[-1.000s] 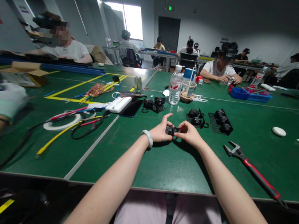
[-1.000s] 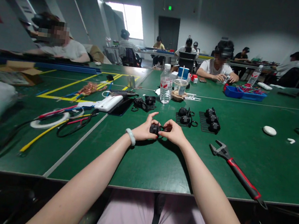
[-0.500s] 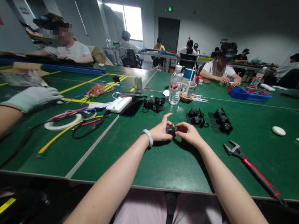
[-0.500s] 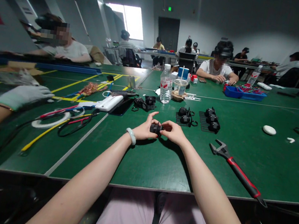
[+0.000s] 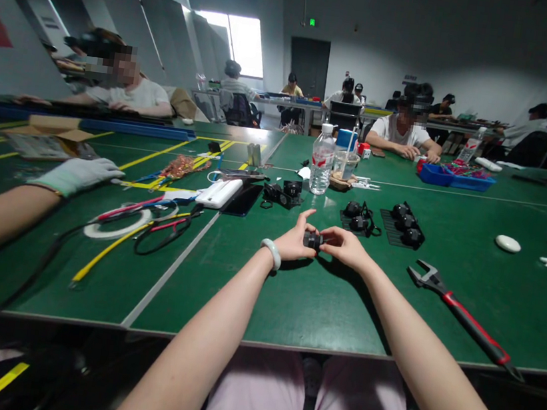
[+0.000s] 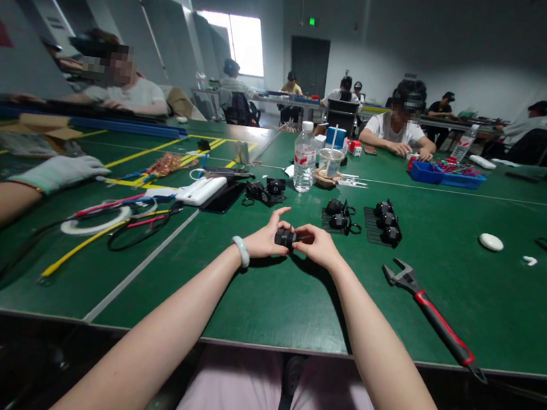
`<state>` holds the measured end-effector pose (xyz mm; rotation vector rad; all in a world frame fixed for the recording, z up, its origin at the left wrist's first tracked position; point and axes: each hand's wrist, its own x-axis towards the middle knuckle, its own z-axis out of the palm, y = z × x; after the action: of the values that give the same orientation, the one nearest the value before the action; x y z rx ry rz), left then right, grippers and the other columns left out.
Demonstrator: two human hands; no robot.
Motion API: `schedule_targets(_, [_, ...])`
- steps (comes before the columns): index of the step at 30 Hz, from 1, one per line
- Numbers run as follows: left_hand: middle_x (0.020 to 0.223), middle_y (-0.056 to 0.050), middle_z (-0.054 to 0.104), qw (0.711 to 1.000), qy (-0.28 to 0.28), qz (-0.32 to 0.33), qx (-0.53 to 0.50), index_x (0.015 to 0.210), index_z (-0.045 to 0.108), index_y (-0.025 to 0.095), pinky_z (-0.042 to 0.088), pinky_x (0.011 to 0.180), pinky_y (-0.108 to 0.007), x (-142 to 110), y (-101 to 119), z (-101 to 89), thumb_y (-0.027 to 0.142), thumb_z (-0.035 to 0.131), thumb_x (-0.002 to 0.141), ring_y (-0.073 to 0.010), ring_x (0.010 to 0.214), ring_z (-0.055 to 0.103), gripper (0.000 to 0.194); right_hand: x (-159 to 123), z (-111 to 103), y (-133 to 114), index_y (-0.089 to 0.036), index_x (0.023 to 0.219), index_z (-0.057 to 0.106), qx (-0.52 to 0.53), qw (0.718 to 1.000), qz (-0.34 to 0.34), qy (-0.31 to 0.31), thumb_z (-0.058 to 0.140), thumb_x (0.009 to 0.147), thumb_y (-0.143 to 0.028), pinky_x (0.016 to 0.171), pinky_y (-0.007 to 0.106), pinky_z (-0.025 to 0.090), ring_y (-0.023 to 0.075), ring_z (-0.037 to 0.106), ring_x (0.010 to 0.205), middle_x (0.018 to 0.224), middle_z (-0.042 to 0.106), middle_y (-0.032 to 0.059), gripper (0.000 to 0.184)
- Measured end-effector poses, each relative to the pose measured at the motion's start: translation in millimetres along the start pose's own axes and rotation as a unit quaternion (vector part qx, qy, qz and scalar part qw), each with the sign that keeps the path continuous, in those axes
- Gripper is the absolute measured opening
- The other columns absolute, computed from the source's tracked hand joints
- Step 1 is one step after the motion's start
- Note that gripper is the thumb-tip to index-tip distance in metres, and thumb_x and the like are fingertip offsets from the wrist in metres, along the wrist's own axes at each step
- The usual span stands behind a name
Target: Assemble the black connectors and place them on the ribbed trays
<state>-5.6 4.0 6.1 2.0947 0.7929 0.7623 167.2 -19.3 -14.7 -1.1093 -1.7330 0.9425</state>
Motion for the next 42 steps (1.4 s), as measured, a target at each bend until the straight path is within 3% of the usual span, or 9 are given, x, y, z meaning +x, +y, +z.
schedule_targets(25, [0.090,-0.001,0.046,1.000,0.003,-0.002,0.009,0.125,0.007,0.022,0.036,0.084,-0.035,0.0,-2.9,0.4,0.008,0.059,0.053,-0.0145,0.087,0.048,0.090,4.2,-1.4,-0.8,-0.015,0.085,0.060,-0.081,0.996,-0.024,0.020,0.062,0.059,-0.023,0.067,0.026,0.044,0.0133,0.056,0.070,0.082,0.062,0.0043,0.027])
schedule_targets(32, [0.092,-0.002,0.047,1.000,0.001,0.005,0.011,0.126,0.005,0.022,0.036,0.085,-0.035,-0.6,-4.9,1.3,0.008,0.058,0.054,-0.0146,0.088,0.048,0.091,3.8,-0.8,1.2,-0.015,0.093,0.053,-0.015,1.000,-0.021,0.001,0.061,0.061,-0.023,0.068,0.027,0.044,0.0127,0.056,0.072,0.082,0.061,0.0033,0.034])
schedule_targets(42, [0.092,-0.002,0.047,1.000,0.001,0.008,0.021,0.125,0.006,0.021,0.036,0.083,-0.034,-0.7,-5.7,1.3,0.008,0.057,0.054,-0.0144,0.088,0.048,0.089,2.7,-1.9,-2.7,-0.014,0.085,0.054,0.000,1.000,-0.028,-0.013,0.060,0.061,-0.024,0.067,0.025,0.043,0.0116,0.054,0.070,0.079,0.060,0.0025,0.027])
